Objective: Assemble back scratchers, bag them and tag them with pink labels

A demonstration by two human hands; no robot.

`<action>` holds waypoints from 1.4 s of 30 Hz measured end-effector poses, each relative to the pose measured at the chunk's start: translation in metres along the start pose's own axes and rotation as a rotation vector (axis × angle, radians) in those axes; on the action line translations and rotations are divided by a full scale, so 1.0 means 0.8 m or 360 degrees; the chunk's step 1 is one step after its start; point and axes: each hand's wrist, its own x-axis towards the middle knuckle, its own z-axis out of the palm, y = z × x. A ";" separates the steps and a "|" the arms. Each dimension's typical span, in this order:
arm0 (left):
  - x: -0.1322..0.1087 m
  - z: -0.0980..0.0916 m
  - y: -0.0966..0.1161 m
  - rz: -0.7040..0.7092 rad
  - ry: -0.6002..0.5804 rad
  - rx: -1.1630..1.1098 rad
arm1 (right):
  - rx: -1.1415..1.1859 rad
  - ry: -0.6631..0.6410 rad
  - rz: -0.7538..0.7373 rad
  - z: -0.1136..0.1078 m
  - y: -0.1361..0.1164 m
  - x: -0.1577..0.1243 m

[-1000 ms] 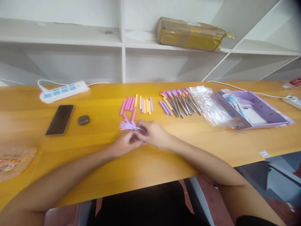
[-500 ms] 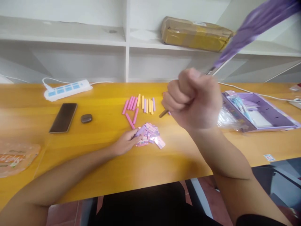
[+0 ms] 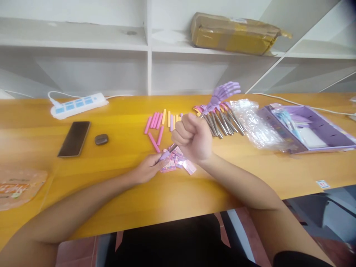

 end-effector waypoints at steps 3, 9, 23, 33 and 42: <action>-0.001 0.000 0.003 -0.0005 -0.0023 0.0044 | 0.0043 -0.0015 -0.0005 -0.002 0.001 0.001; -0.003 -0.001 0.004 -0.0045 -0.0029 0.0058 | 0.0055 0.0027 -0.0019 -0.004 0.010 -0.001; -0.008 0.000 0.002 -0.0028 -0.0024 0.0068 | 0.0159 0.0110 -0.0063 -0.004 0.030 -0.009; -0.008 0.001 0.003 -0.0046 -0.0013 0.0080 | 0.0217 0.0197 0.0021 -0.003 0.041 -0.010; -0.008 0.002 0.002 -0.0062 -0.0029 0.0050 | 0.0453 0.0085 0.0076 -0.004 0.072 -0.022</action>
